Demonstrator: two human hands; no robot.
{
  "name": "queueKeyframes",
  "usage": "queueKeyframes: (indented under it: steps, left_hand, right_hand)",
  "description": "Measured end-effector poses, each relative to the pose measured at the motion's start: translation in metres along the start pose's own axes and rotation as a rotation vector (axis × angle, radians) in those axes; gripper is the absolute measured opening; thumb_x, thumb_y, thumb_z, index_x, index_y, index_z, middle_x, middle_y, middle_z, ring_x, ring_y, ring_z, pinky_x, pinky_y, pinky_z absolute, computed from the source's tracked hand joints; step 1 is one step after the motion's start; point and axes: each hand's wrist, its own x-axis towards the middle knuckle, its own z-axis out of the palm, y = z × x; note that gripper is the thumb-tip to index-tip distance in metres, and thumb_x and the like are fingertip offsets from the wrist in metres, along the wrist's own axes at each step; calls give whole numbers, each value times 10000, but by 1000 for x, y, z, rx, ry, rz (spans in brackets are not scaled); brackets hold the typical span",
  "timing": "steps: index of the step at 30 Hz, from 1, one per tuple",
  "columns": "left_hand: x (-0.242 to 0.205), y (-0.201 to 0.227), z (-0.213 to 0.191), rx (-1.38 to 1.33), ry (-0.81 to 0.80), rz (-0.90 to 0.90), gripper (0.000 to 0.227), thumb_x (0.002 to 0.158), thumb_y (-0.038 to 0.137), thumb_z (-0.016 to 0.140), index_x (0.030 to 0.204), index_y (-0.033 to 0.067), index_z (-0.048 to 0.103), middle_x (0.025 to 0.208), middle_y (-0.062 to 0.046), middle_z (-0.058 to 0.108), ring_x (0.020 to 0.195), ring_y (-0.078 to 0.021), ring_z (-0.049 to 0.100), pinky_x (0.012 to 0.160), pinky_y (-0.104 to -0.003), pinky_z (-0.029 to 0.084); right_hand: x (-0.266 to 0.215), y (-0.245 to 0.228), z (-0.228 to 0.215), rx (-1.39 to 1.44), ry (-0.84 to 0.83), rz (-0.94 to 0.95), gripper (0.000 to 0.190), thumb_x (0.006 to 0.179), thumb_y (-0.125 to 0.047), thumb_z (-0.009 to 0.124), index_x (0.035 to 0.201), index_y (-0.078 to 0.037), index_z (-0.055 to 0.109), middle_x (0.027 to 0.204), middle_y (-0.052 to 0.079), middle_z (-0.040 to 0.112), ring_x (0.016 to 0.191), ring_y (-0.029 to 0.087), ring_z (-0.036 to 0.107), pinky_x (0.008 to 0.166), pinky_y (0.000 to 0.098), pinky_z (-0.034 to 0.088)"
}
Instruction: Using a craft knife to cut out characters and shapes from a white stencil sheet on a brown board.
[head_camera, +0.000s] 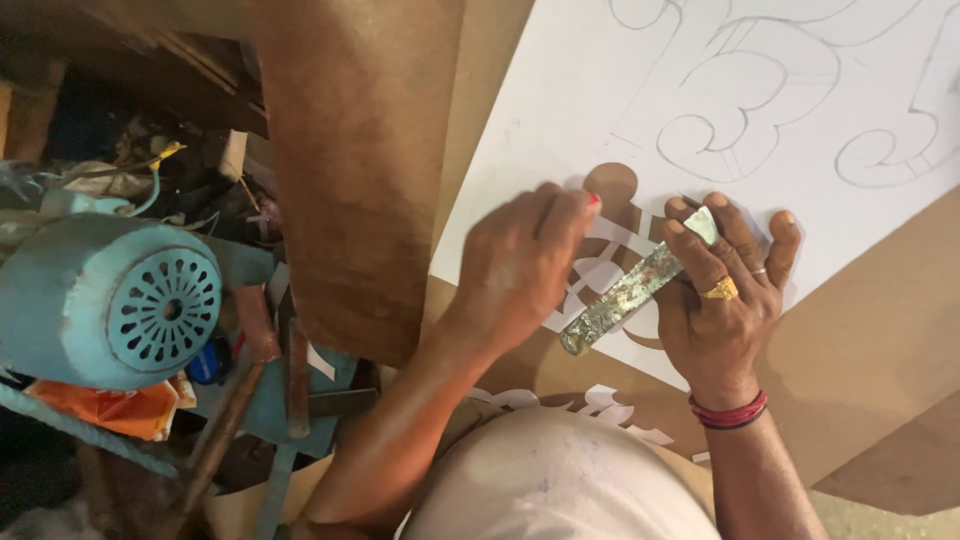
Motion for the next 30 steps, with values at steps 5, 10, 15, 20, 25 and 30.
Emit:
queueKeyframes:
  steps: [5,10,15,20,25,30]
  left_hand:
    - [-15,-5,-3,-114,18,-86,140,1014,67,682,1120,59,591,928,-81,662,813,-227,674,695,-368,554]
    - [-40,-19,-33,-136,108,-207,163,1009,82,701,1146,63,614,990,-87,697,839,-215,708,687,-351,581]
    - [-62,-33,-66,-100,200,-403,154,1019,57,664,1170,30,642,1033,-108,707,859,-204,737,693,-340,597]
    - [-33,-18,-47,-50,171,-169,138,1013,56,671,1145,54,630,1027,-82,694,917,-224,711,769,-364,578]
    - [13,-10,-22,38,24,27,153,966,7,653,1110,41,616,917,-86,618,796,-253,631,706,-390,523]
    - [32,-13,-17,77,-30,145,181,960,19,650,1130,24,587,954,-76,597,822,-244,625,721,-380,530]
  right_hand:
    - [2,0,0,-4,12,-11,364,895,52,593,1223,-88,666,1329,75,730,1431,278,589,1301,522,213]
    - [-1,0,2,-8,9,-32,347,921,64,594,1227,-83,664,1345,73,731,1439,283,593,1287,506,213]
    - [-1,-1,4,-13,25,-22,318,935,57,613,1218,-77,670,1349,82,730,1441,305,599,1273,488,208]
    - [0,-5,4,-27,28,-20,317,929,48,622,1221,-65,671,1344,91,726,1435,315,595,1305,512,203]
    - [2,-5,4,-22,33,-2,321,918,44,617,1216,-64,666,1336,89,725,1426,311,598,1317,518,201]
    - [1,-4,1,-22,14,16,343,903,50,600,1216,-73,667,1324,85,731,1425,299,596,1307,518,205]
